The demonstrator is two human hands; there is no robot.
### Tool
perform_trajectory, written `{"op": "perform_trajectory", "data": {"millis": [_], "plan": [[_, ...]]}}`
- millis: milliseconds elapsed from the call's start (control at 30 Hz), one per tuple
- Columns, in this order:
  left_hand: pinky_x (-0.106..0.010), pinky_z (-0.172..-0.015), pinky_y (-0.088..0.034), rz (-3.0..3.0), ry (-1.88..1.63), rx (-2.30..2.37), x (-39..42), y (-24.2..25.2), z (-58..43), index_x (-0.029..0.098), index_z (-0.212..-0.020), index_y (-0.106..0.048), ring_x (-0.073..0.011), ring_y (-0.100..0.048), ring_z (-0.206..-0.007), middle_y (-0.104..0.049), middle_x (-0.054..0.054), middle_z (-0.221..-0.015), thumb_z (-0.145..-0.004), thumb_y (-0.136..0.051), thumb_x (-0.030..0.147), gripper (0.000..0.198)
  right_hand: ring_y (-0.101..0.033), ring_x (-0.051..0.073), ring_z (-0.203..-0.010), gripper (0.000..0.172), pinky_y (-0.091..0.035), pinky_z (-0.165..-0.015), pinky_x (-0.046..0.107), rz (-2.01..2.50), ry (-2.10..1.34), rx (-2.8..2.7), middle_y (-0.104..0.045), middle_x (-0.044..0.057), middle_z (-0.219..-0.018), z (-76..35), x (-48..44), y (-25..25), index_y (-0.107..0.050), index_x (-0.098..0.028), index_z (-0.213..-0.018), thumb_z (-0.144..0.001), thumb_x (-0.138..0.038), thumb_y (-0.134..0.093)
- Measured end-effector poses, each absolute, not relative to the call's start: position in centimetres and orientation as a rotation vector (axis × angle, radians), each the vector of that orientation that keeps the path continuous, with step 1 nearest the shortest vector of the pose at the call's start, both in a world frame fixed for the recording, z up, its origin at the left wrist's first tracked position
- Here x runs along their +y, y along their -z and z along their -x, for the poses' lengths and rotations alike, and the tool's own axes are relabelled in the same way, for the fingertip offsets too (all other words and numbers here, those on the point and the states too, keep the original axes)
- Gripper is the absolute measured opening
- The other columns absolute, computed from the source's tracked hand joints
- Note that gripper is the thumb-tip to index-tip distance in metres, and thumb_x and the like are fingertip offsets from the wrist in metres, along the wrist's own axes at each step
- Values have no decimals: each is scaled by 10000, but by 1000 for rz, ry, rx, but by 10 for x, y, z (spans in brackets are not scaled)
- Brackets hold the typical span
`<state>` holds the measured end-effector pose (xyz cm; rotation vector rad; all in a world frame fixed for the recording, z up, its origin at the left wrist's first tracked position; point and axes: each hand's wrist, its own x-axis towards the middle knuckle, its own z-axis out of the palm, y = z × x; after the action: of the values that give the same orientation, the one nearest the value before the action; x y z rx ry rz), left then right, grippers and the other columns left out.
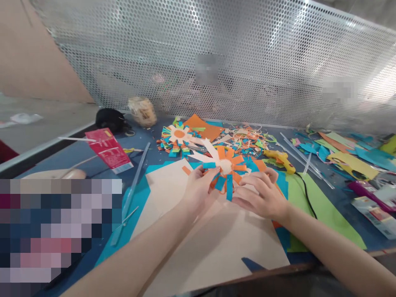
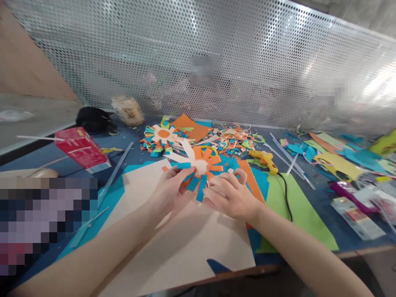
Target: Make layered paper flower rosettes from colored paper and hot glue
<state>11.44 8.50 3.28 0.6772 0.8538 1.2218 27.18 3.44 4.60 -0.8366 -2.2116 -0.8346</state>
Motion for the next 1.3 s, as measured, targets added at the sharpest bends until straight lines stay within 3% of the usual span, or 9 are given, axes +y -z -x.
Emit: {"op": "perform_trajectory", "data": {"millis": [133, 467, 600, 800, 1133, 1300], "plan": [[-204, -505, -470, -703, -1213, 871, 80, -33, -118, 149, -695, -566, -115, -599, -540, -636, 7, -616, -528, -734, 237, 253, -519, 141, -815, 11, -337, -729, 319, 853, 717, -2240, -617, -1, -806, -274, 33, -45, -605, -230, -790, -780, -235, -602], [-230, -543, -502, -678, -1142, 837, 79, -35, -119, 135, -698, -570, -128, -614, -565, -655, -18, -658, -518, -740, 203, 257, -546, 140, -834, 236, -351, -727, 322, 886, 681, -2206, -622, 21, -863, -281, 39, -41, -540, -207, -974, -772, -88, -569], [-234, -520, -498, -597, -1137, 870, 78, -39, -120, 145, -679, -567, -123, -601, -534, -640, 3, -620, -519, -726, 165, 226, -540, 149, -869, 217, -349, -714, 336, 685, 809, -2261, -615, 7, -911, -285, 36, -43, -575, -259, -916, -768, -103, -545], [-199, -497, -468, -613, -1163, 876, 78, -37, -120, 152, -668, -573, -113, -599, -544, -638, 12, -606, -524, -729, 182, 214, -529, 130, -845, 103, -331, -671, 313, 310, 1119, -2308, -618, -41, -831, -285, 31, -45, -634, -281, -721, -747, -192, -589], [-212, -485, -459, -579, -1160, 863, 77, -40, -119, 146, -650, -549, -109, -575, -504, -624, 5, -583, -509, -727, 156, 228, -523, 118, -784, 167, -363, -711, 327, 582, 1287, -2234, -685, -70, -947, -285, 32, -44, -665, -293, -783, -767, -172, -552], [-224, -537, -483, -561, -1147, 839, 76, -42, -117, 148, -681, -563, -114, -593, -545, -640, -1, -632, -512, -737, 163, 244, -517, 135, -800, 191, -368, -738, 334, 690, 1220, -2272, -696, -41, -936, -283, 34, -44, -664, -242, -893, -766, -134, -570]]}}
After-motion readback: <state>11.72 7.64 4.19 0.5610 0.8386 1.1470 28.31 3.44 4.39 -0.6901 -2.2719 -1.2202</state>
